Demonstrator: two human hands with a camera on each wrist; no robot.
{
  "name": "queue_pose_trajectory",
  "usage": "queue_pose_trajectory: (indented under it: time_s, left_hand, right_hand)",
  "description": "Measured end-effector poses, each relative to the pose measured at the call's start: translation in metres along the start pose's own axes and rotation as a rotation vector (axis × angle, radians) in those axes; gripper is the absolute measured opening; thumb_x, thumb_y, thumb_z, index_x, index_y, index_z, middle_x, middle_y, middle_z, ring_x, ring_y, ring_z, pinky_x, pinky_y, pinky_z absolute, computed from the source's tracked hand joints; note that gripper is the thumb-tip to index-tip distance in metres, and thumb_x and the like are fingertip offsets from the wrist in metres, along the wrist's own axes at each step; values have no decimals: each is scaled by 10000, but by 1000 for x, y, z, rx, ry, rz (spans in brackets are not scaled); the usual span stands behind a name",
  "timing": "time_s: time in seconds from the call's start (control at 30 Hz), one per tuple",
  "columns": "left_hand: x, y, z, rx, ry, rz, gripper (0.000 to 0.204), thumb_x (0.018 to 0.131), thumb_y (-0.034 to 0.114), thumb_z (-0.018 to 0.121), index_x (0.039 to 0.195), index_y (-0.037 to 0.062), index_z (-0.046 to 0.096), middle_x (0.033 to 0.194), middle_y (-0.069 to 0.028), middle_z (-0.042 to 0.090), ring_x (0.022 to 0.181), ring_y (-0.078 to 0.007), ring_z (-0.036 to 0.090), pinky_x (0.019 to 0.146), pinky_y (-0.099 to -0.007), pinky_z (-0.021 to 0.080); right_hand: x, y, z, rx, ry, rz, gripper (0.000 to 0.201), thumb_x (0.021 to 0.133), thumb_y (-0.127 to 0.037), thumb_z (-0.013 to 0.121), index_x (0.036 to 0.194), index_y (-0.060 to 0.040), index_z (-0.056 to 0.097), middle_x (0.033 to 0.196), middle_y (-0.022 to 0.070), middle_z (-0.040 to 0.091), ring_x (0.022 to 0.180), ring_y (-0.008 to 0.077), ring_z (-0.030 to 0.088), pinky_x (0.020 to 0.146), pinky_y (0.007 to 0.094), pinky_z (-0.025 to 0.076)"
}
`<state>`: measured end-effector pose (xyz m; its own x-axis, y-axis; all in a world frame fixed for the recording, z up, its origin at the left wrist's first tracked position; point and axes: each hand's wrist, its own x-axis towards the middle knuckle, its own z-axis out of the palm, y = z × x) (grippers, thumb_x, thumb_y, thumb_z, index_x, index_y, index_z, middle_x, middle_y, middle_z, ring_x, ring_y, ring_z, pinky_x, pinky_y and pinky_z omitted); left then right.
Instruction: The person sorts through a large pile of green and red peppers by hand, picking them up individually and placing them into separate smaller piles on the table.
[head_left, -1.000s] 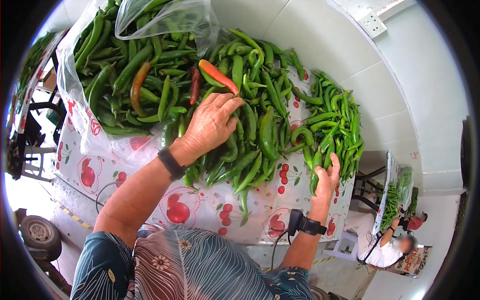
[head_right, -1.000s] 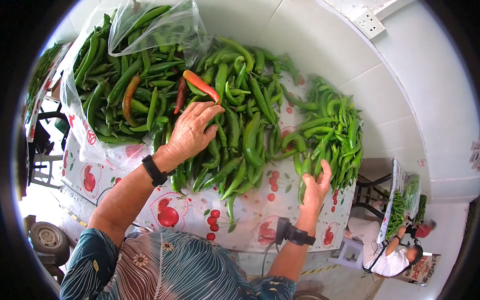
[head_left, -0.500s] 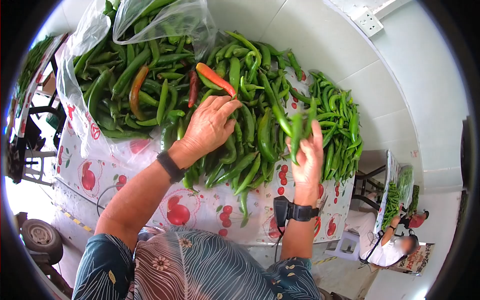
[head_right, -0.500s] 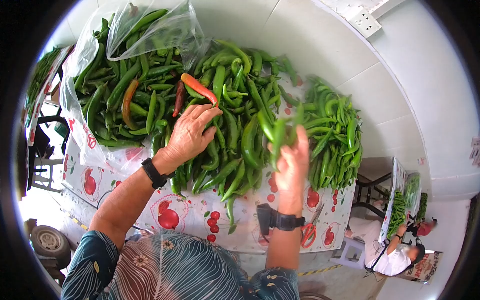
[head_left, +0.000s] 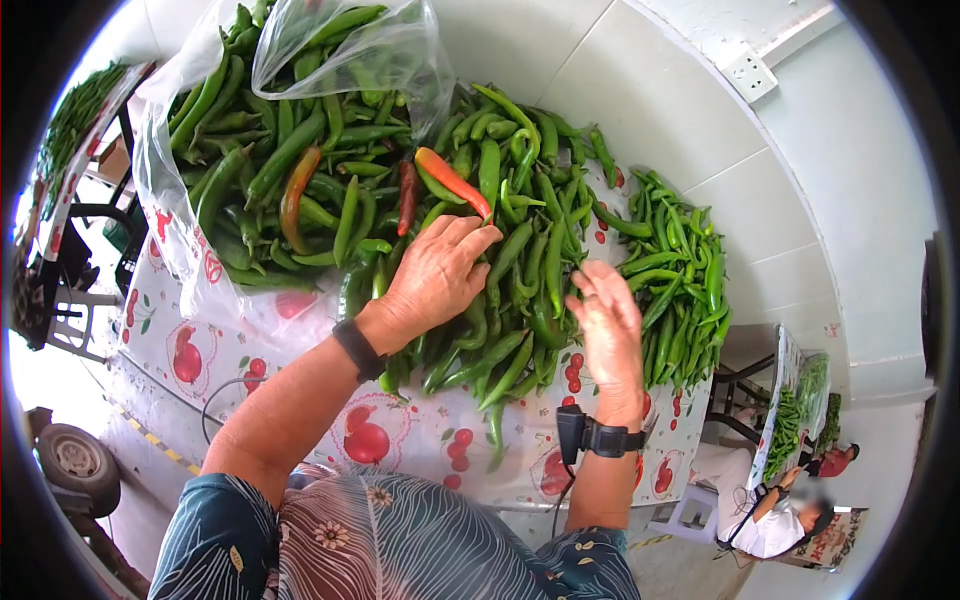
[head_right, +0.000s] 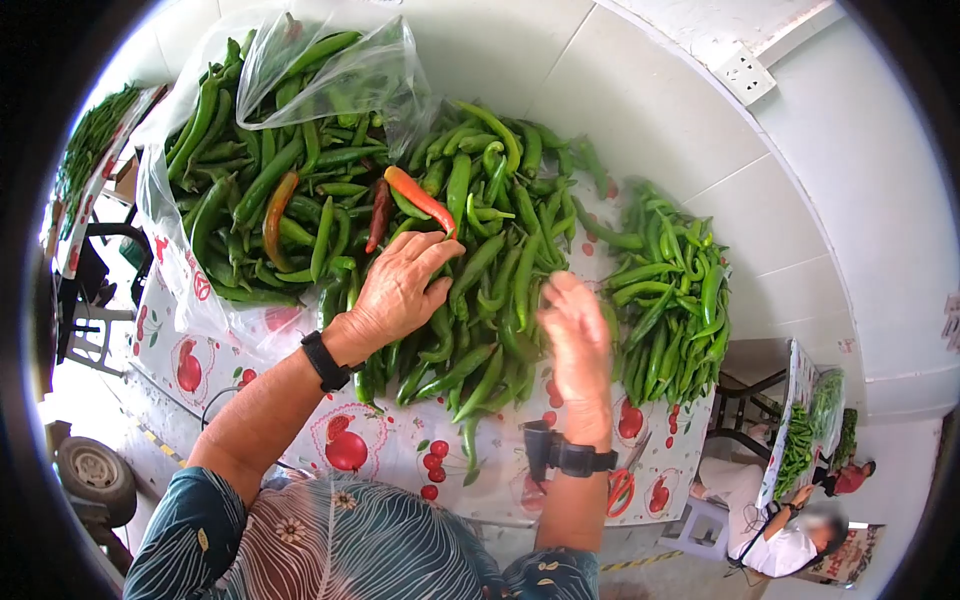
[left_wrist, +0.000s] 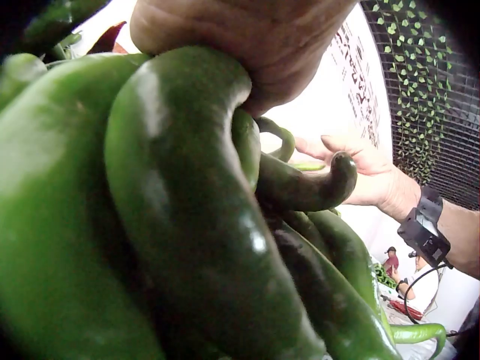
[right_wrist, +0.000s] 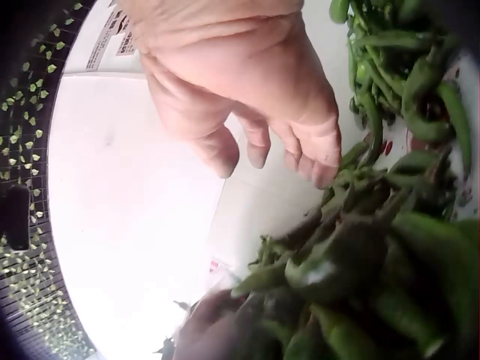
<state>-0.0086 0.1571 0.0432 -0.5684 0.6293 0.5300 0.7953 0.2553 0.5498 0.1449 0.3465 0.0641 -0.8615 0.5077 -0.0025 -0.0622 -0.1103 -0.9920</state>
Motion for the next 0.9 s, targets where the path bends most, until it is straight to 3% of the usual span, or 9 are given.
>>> queue_pose_trajectory:
  time_s: [0.07,0.23,0.33,0.4,0.47,0.5,0.63,0.73,0.9]
  left_hand:
    - [0,0,0,5,-3,-8,400,710,69,642,1102,57,564,1104,-155,571,1017,-333,535,908,-420,435]
    - [0,0,1,-5,-5,-3,403,712,68,644,1107,63,562,1111,-163,570,1023,-334,534,910,-423,435]
    - [-1,0,2,10,11,-1,405,711,68,646,1107,62,564,1102,-160,570,1018,-334,534,908,-424,436]
    - [0,0,3,-3,4,-5,405,711,68,647,1107,61,565,1097,-158,569,1019,-333,533,911,-423,434]
    - [0,0,1,-2,-3,-7,406,710,67,647,1107,61,565,1094,-157,568,1020,-331,532,914,-422,431]
    - [0,1,1,4,-8,-9,406,709,66,647,1107,61,565,1093,-156,567,1022,-331,531,916,-421,430]
    - [0,2,0,11,-17,-21,409,706,63,647,1107,61,565,1094,-154,566,1027,-329,529,921,-419,426]
    - [0,3,0,26,-11,-15,408,706,61,646,1106,60,564,1098,-155,566,1028,-330,529,919,-419,426]
    - [1,2,0,15,-14,-17,404,707,60,647,1102,57,563,1104,-155,568,1027,-331,531,919,-418,427]
  right_hand:
    - [-1,-8,-23,-65,164,43,401,903,-126,575,1287,-55,481,1259,99,531,1148,221,519,933,348,447]
    - [-9,13,-124,-373,450,81,483,874,-196,621,1319,-97,460,1259,60,508,1118,194,505,937,400,398]
    - [-6,14,-135,-545,588,279,496,852,-136,631,1298,-18,450,1283,152,502,1138,216,500,955,339,408]
    - [1,41,-157,-593,593,241,545,811,-170,678,1265,31,452,1188,165,551,1059,212,535,915,325,420]
    - [14,71,-174,-816,596,197,653,749,-242,736,1260,47,449,1168,199,559,1053,224,541,910,310,422]
    - [18,76,-172,-780,621,169,734,685,-297,776,1251,40,452,1180,229,545,1079,279,545,922,333,429]
    - [17,47,-112,-1325,577,148,691,666,-255,760,1234,-5,455,1185,239,521,1086,380,525,916,430,435]
    - [18,48,-99,-1480,476,86,665,715,-232,713,1268,0,427,1199,230,524,1098,370,522,919,438,429]
    - [24,47,-87,-1539,390,187,701,730,-182,673,1347,-58,365,1214,234,513,1101,389,514,920,444,431]
